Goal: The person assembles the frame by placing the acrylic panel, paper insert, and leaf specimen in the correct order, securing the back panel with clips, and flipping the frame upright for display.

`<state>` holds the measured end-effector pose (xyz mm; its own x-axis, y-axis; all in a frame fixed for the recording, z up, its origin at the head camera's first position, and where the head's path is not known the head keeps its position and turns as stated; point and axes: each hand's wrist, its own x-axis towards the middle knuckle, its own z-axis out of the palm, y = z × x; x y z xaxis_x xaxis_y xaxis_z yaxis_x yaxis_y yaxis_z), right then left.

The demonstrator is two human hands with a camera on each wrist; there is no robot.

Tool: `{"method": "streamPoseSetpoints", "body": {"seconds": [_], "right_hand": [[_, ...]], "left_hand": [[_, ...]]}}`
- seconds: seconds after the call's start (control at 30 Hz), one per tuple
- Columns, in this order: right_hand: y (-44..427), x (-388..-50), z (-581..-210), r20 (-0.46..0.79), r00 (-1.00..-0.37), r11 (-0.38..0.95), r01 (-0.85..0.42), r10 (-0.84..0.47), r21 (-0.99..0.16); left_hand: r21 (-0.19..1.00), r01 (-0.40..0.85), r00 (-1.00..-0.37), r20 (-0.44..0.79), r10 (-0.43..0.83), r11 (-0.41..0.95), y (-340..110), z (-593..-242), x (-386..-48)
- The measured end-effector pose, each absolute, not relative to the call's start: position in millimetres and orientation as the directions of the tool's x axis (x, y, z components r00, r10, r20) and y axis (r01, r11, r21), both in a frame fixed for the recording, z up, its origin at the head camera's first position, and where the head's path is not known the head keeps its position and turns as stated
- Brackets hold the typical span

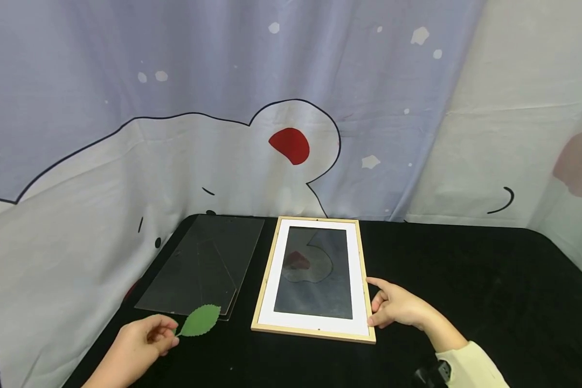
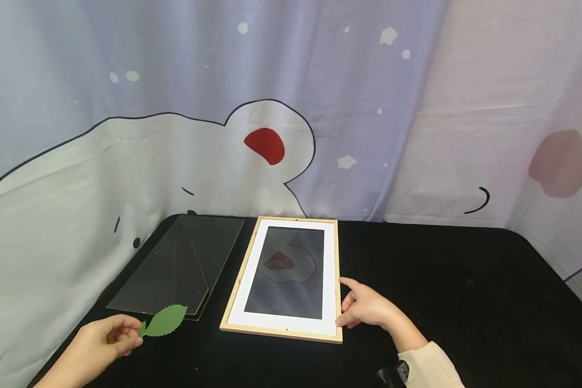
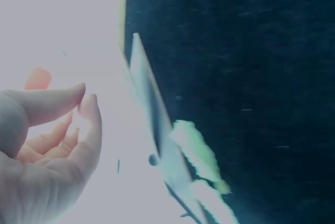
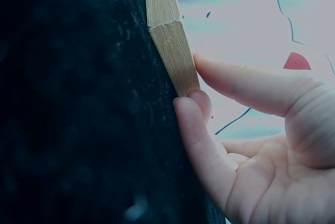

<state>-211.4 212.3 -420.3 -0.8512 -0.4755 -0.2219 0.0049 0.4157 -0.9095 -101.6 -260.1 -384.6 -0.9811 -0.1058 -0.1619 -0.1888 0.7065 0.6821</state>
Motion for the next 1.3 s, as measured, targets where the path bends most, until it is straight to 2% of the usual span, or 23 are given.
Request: {"method": "streamPoseSetpoints", "body": {"seconds": [0.27, 0.6, 1.3], "right_hand": [[212, -212, -420, -0.231, -0.852, 0.405, 0.025, -0.470, -0.914], [213, -212, -422, -0.241, -0.860, 0.420, 0.034, -0.450, -0.907], [214, -213, -425, -0.218, -0.866, 0.405, 0.019, -0.451, -0.914]], "left_hand": [[0.680, -0.017, -1.000, -0.004, -0.019, 0.733, -238, -368, -119], [0.645, 0.152, -0.987, 0.142, 0.078, 0.749, -204, -365, -154], [0.713, 0.241, -0.968, 0.225, 0.111, 0.658, -146, -372, -239]]}}
